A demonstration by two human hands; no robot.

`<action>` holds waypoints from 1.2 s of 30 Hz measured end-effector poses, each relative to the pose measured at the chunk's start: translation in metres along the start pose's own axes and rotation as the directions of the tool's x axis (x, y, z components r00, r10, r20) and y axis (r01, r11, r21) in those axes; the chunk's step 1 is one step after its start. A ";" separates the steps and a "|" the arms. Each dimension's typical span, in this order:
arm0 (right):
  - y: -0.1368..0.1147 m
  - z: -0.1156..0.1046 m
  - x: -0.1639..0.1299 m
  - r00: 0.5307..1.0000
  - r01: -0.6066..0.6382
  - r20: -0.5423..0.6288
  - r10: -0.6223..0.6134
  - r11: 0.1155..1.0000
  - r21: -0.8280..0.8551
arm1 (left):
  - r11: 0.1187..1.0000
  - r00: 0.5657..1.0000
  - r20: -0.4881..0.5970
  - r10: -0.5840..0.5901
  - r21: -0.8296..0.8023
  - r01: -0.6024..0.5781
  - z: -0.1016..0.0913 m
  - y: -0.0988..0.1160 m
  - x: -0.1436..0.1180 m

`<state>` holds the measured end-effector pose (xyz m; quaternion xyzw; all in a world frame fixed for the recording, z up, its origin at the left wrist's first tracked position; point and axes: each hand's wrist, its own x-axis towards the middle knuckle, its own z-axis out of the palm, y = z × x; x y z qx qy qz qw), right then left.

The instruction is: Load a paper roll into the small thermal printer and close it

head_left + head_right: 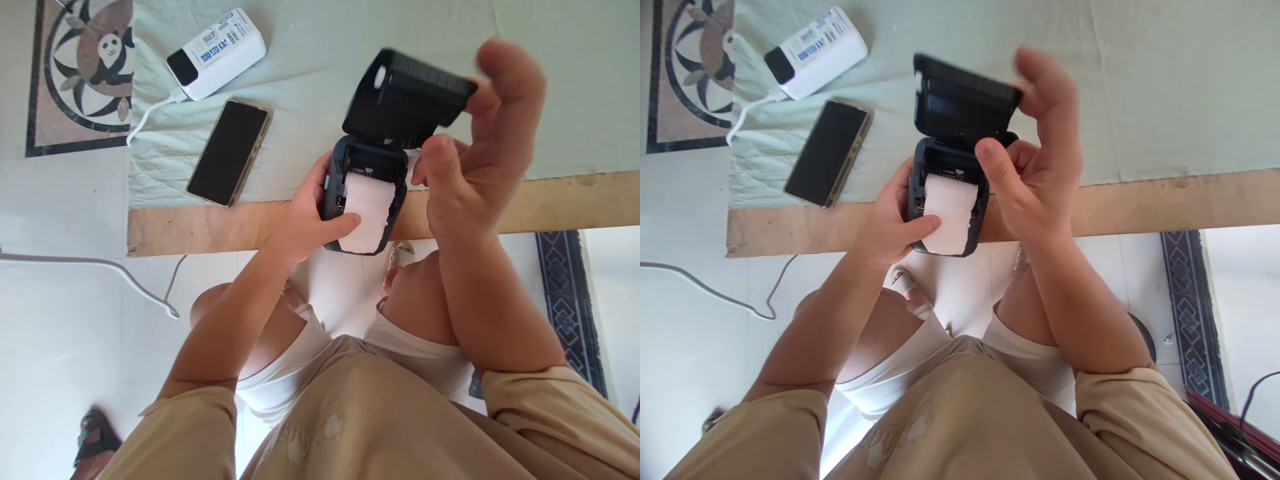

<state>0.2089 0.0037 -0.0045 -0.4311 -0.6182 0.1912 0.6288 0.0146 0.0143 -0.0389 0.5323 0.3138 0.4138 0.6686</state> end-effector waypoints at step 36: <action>0.006 -0.003 -0.021 0.885 -0.194 0.419 0.203 0.979 -0.064 | 0.959 0.997 -0.039 -0.073 -0.276 0.060 0.014 0.016 0.001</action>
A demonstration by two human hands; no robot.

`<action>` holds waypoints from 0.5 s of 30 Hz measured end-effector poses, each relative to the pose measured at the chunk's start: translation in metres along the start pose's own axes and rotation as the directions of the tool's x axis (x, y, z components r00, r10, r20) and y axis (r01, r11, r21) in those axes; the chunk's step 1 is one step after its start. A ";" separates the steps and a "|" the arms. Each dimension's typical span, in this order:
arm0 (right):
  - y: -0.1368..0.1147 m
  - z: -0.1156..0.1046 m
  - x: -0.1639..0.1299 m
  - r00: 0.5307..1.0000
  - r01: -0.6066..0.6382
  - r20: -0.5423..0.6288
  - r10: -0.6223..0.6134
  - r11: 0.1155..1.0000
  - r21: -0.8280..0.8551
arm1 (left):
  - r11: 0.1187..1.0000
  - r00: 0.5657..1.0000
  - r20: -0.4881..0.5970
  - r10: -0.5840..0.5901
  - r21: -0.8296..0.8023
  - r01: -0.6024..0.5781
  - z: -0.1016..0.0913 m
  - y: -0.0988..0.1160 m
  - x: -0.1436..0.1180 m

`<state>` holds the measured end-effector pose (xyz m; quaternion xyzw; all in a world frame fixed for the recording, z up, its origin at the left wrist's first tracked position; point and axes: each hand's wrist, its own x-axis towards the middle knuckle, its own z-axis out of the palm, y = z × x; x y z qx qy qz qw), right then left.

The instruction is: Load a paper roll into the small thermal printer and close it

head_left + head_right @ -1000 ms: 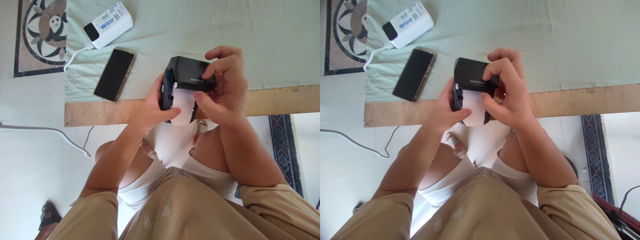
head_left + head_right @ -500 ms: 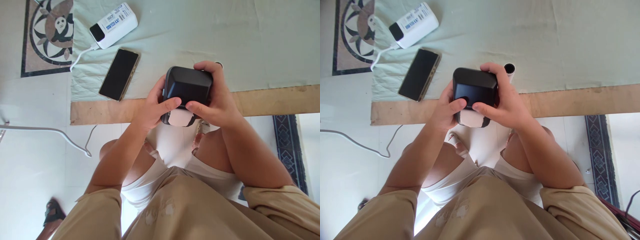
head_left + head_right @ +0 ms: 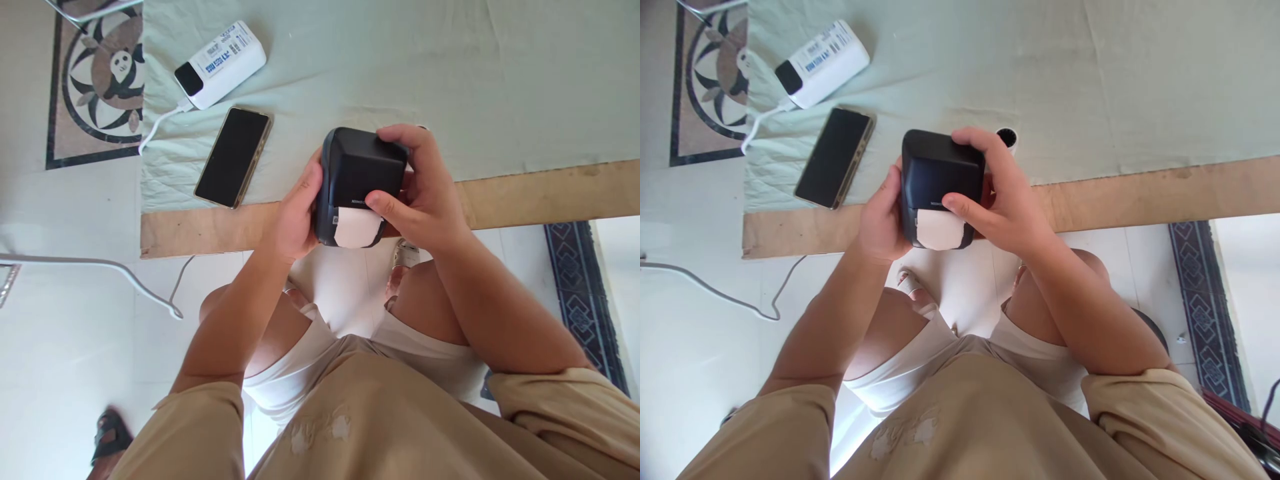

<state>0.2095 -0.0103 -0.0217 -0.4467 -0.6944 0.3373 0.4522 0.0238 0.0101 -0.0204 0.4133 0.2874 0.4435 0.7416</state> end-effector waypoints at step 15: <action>-0.012 -0.003 0.006 0.981 0.164 -0.080 -0.175 0.978 -0.129 | 0.981 0.979 -0.115 -0.170 -0.116 0.157 -0.005 0.005 -0.001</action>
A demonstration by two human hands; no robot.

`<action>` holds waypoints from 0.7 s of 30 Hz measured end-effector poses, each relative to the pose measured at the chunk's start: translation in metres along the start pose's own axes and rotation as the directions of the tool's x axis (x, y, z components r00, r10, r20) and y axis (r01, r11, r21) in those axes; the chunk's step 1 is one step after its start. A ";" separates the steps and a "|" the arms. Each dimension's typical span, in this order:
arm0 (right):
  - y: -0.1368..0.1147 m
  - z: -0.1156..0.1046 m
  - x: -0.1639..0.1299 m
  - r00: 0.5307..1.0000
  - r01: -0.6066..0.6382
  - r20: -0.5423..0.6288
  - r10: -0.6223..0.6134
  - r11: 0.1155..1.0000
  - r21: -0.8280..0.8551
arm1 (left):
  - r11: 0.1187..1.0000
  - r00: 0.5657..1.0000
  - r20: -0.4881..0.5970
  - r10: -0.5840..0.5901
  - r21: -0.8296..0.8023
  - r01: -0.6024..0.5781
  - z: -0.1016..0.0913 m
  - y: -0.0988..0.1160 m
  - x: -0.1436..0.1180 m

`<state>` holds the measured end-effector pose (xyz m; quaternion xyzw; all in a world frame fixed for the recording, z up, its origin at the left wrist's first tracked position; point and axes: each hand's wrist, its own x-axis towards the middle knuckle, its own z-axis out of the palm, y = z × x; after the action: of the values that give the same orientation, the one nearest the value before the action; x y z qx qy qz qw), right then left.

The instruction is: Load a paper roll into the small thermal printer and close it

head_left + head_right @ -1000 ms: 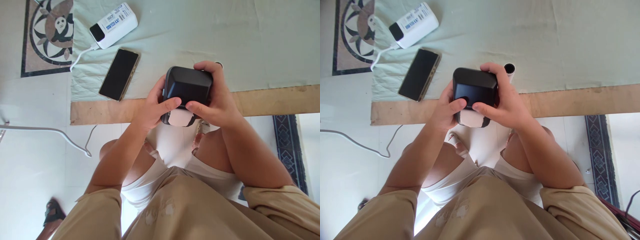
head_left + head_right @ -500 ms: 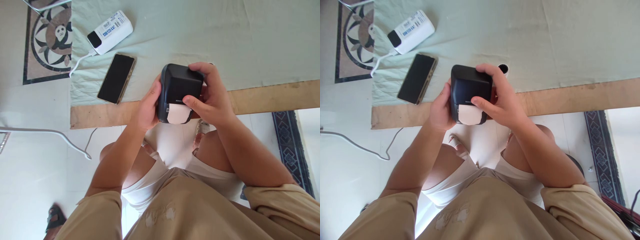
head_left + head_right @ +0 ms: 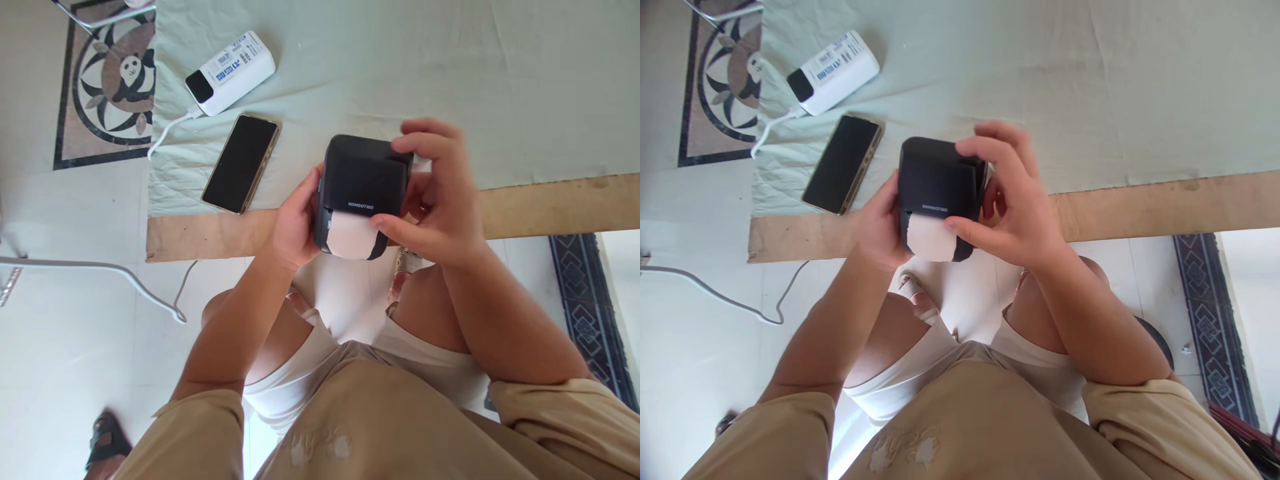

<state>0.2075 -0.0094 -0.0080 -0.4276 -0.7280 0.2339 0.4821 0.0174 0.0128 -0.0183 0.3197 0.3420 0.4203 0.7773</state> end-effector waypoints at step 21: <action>-0.014 -0.017 -0.002 0.984 0.071 0.176 0.037 0.821 -0.567 | 0.952 0.975 0.191 0.109 0.261 -0.158 0.002 -0.004 -0.006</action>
<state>0.2176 -0.0192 0.0087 -0.5230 -0.8087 0.0384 0.2665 0.0184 0.0058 -0.0186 0.4825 0.3052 0.3909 0.7220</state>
